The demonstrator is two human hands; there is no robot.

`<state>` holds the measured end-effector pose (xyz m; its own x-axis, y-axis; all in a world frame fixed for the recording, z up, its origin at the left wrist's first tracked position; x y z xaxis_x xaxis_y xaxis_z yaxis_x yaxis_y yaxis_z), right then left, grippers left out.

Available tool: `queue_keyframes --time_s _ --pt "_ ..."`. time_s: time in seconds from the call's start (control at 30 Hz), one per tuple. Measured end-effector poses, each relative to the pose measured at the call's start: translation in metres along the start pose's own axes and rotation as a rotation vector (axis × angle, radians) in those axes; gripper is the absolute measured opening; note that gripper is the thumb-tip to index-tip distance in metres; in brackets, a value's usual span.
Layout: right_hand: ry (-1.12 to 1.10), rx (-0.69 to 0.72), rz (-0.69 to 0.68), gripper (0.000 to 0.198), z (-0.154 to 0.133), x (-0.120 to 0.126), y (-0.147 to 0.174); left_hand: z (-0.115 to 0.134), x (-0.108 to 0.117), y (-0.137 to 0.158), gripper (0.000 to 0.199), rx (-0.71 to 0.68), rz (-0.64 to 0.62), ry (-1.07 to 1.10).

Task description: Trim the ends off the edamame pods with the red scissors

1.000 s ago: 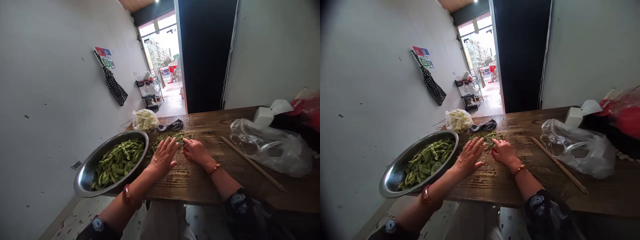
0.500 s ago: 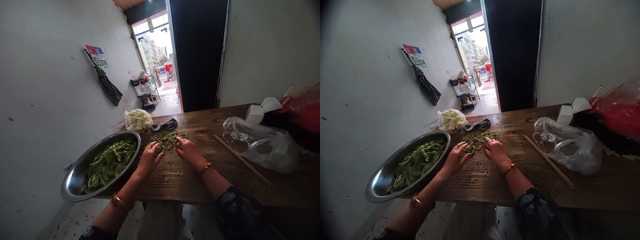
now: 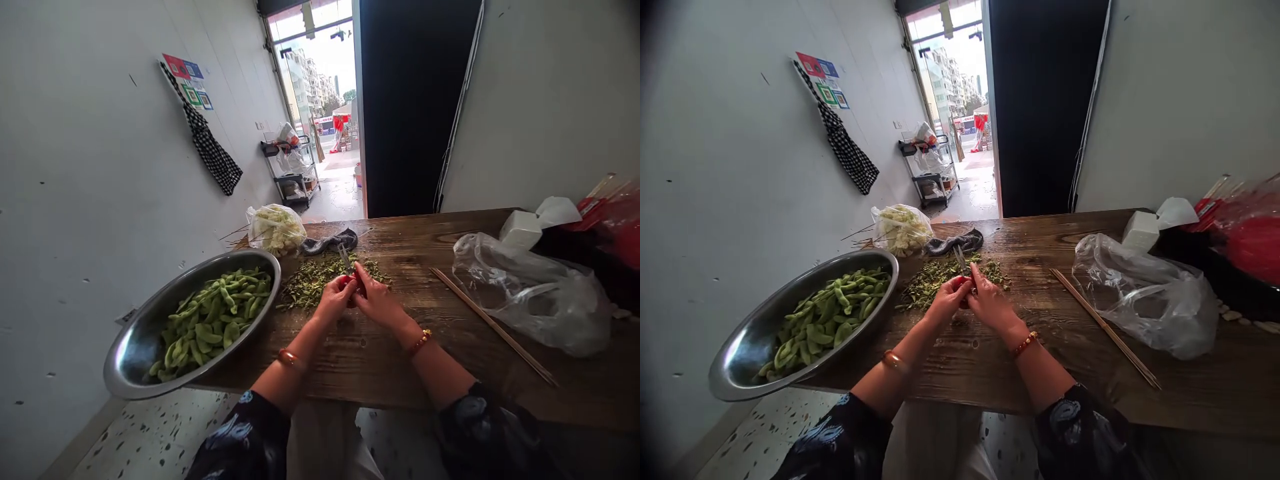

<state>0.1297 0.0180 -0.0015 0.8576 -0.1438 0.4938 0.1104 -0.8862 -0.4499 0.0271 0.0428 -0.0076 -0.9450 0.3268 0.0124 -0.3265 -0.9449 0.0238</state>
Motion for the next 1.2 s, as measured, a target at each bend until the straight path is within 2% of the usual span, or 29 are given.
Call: queue_keyframes --time_s 0.23,0.37,0.47,0.6,0.7,0.77,0.83,0.9,1.0,1.07,1.13,1.2 --pt "0.276 -0.098 -0.024 0.052 0.006 0.005 -0.002 0.003 0.018 -0.004 0.043 0.068 -0.141 -0.009" --pt "0.333 -0.067 -0.015 0.057 0.006 0.001 -0.001 0.001 0.015 -0.011 0.041 0.065 -0.225 -0.052" --pt "0.294 0.027 0.004 0.064 0.003 -0.007 0.000 0.000 0.018 -0.016 0.040 0.002 -0.175 -0.051" --pt "0.256 0.147 0.066 0.053 -0.007 -0.005 0.005 -0.004 0.026 -0.017 0.041 -0.055 -0.105 -0.080" --pt "0.229 0.110 0.229 0.039 -0.015 0.016 0.009 -0.004 0.036 -0.016 0.040 -0.040 -0.082 -0.033" --pt "0.176 0.000 0.424 0.032 -0.014 0.038 0.013 -0.002 0.046 -0.016 0.038 -0.046 -0.028 0.057" --pt "0.101 -0.122 0.531 0.032 -0.006 0.054 0.015 0.001 0.055 -0.016 0.034 -0.062 0.022 0.149" --pt "0.035 -0.191 0.493 0.035 0.005 0.061 0.007 0.004 0.060 -0.015 0.032 -0.074 0.036 0.211" --pt "0.051 -0.167 0.255 0.037 0.018 0.058 -0.030 0.008 0.059 -0.013 0.033 -0.093 0.000 0.226" --pt "0.150 -0.078 0.074 0.037 0.022 0.046 -0.067 0.010 0.058 -0.012 0.034 -0.099 -0.019 0.200" --pt "0.268 0.013 -0.033 0.037 0.028 0.030 -0.108 0.009 0.059 -0.012 0.033 -0.086 -0.013 0.195" --pt "0.339 0.023 -0.118 0.038 0.039 0.007 -0.147 0.007 0.061 -0.012 0.030 -0.066 0.009 0.230"
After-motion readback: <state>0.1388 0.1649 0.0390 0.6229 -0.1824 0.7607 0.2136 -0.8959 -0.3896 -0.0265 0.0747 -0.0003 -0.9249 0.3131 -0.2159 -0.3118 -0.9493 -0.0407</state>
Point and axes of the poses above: each hand's wrist, its own y-axis away from the middle knuckle, its own x-axis out of the back of the hand, z = x × y, the point moved 6 cm from there along -y, towards the middle knuckle, and after that the axes turned 5 degrees about -y, right-handed, at the moved point
